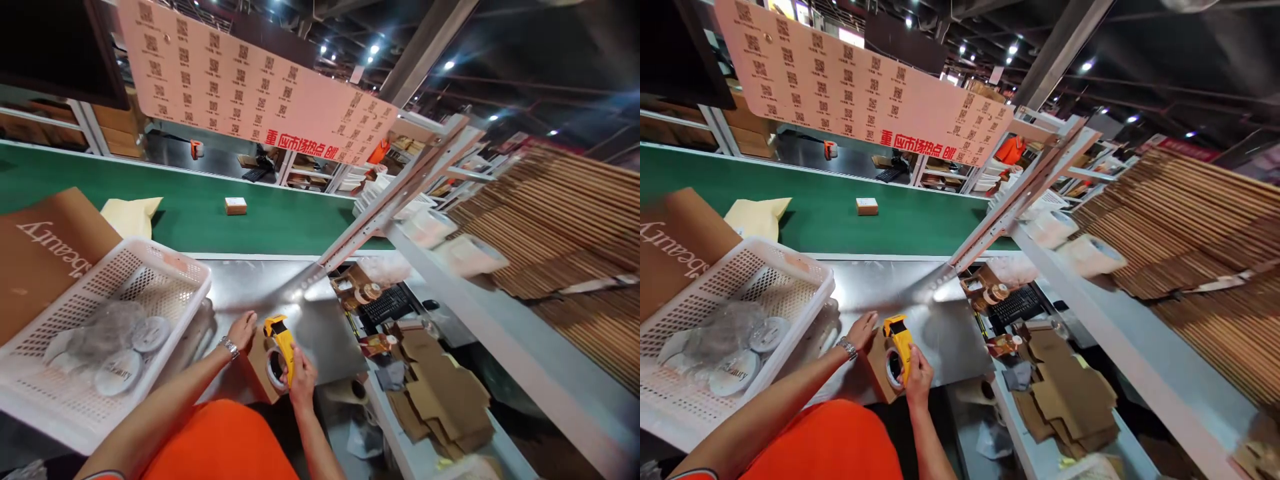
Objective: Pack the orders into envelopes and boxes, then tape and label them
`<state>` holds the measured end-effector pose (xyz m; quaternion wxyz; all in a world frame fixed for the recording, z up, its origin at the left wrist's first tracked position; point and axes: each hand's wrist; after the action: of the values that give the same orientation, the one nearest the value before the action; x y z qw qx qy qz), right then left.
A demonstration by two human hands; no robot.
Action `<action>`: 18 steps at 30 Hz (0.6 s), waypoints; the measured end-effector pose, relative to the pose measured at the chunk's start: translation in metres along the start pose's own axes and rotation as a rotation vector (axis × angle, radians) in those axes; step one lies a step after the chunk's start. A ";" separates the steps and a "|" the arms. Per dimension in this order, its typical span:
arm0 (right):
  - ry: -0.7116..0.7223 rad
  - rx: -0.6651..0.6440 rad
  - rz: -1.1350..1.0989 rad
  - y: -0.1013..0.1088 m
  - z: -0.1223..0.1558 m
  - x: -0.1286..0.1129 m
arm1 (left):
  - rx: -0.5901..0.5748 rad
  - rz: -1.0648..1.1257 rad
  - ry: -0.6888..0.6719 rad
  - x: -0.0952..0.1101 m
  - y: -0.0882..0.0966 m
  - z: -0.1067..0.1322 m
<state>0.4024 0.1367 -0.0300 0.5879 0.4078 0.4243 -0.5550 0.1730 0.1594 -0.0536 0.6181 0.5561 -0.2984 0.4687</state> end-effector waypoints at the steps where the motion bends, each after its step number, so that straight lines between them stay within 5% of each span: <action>1: 0.005 0.001 0.001 0.000 0.000 0.001 | 0.030 0.023 0.035 0.003 0.003 0.000; 8: 0.071 -0.049 0.135 -0.002 0.005 -0.002 | -0.296 0.375 0.332 0.030 0.016 0.003; 14: 0.178 -0.305 0.359 -0.004 0.013 -0.039 | -0.114 0.206 0.320 0.014 0.024 -0.009; 18: 0.067 -0.400 0.483 0.015 0.027 -0.055 | -0.021 0.095 0.335 -0.011 0.038 -0.018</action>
<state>0.4171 0.1286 0.0305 0.7571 0.3912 0.4348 -0.2911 0.1318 0.1722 -0.0519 0.6422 0.4489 -0.2220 0.5803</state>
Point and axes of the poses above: each hand's wrist, its own z-axis away from the middle knuckle, its own y-axis out of the back of the hand, x = y × z, and after that the axes turned 6 degrees about -x, right-handed
